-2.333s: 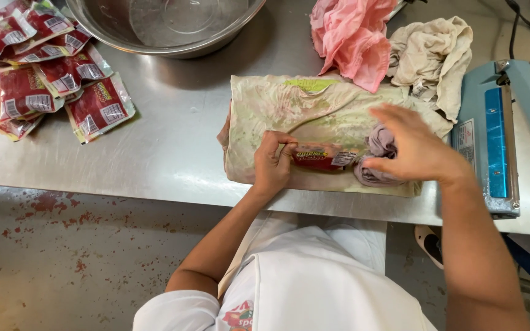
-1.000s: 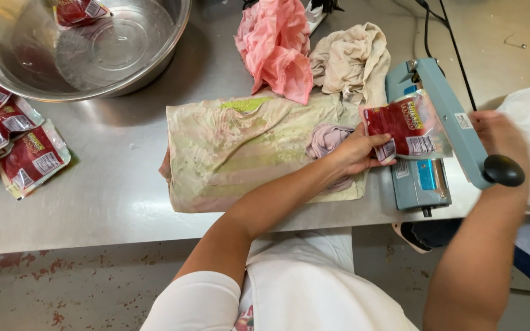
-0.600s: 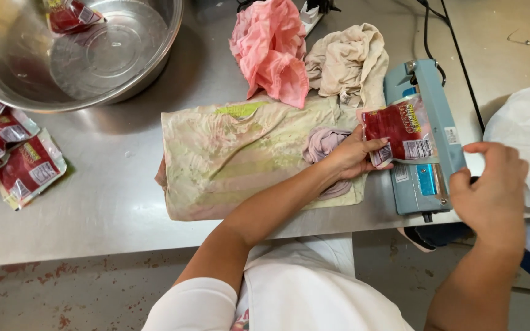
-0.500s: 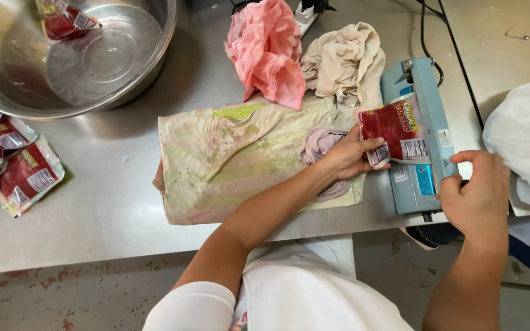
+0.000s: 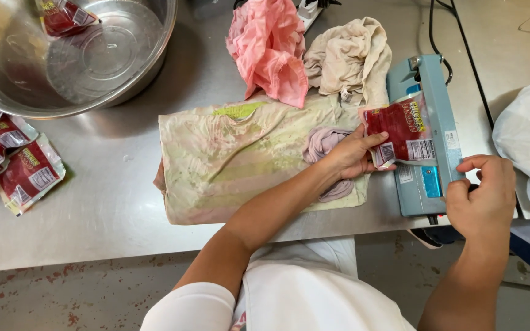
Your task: The person cleans individual food packets with a cloth, then places each one into a heat sealer to seal the opening.
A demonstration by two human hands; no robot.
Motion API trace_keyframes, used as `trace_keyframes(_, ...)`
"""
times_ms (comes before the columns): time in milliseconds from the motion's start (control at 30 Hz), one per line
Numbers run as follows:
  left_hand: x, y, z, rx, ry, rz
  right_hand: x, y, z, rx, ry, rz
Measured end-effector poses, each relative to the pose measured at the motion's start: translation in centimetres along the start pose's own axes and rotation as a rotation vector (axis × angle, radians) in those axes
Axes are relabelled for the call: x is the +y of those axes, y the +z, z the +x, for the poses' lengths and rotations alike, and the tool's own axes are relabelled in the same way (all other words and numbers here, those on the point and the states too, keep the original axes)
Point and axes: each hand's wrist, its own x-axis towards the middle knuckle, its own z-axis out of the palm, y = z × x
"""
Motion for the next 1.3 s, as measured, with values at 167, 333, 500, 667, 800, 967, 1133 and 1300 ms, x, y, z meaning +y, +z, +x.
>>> trace_keyframes(167, 0.1, 0.1, -0.2, -0.016, -0.007, -0.007, -0.1, -0.1, -0.1, 0.001, 0.014, 0.008)
trace_keyframes(333, 0.0, 0.3, -0.4, 0.003, 0.005, 0.021, 0.0, 0.0, -0.2, 0.012, -0.014, 0.026)
trace_keyframes(500, -0.7, -0.1, 0.4, -0.031, 0.038, 0.029, 1.5, 0.4, 0.0, 0.027, -0.072, 0.006)
trace_keyframes(667, -0.6, 0.3, 0.1, 0.005, 0.031, 0.048, 1.1, -1.2, 1.2, -0.119, 0.025, -0.143)
trace_keyframes(800, -0.4, 0.7, -0.1, 0.033, 0.017, 0.045, -0.3, -3.5, 2.6, -0.096, -0.057, -0.14)
trace_keyframes(967, -0.6, 0.3, 0.2, 0.0, 0.045, 0.055, 0.4, -2.2, 2.0, -0.134, -0.026, -0.167)
trace_keyframes(1133, -0.3, 0.6, 0.0, -0.004, 0.038, 0.057, 2.6, 0.2, 0.6, -0.037, -0.104, -0.094)
trace_keyframes(1300, -0.1, 0.7, 0.0, 0.012, 0.04, 0.05, 0.9, 0.1, 0.3, -0.049, 0.022, -0.038)
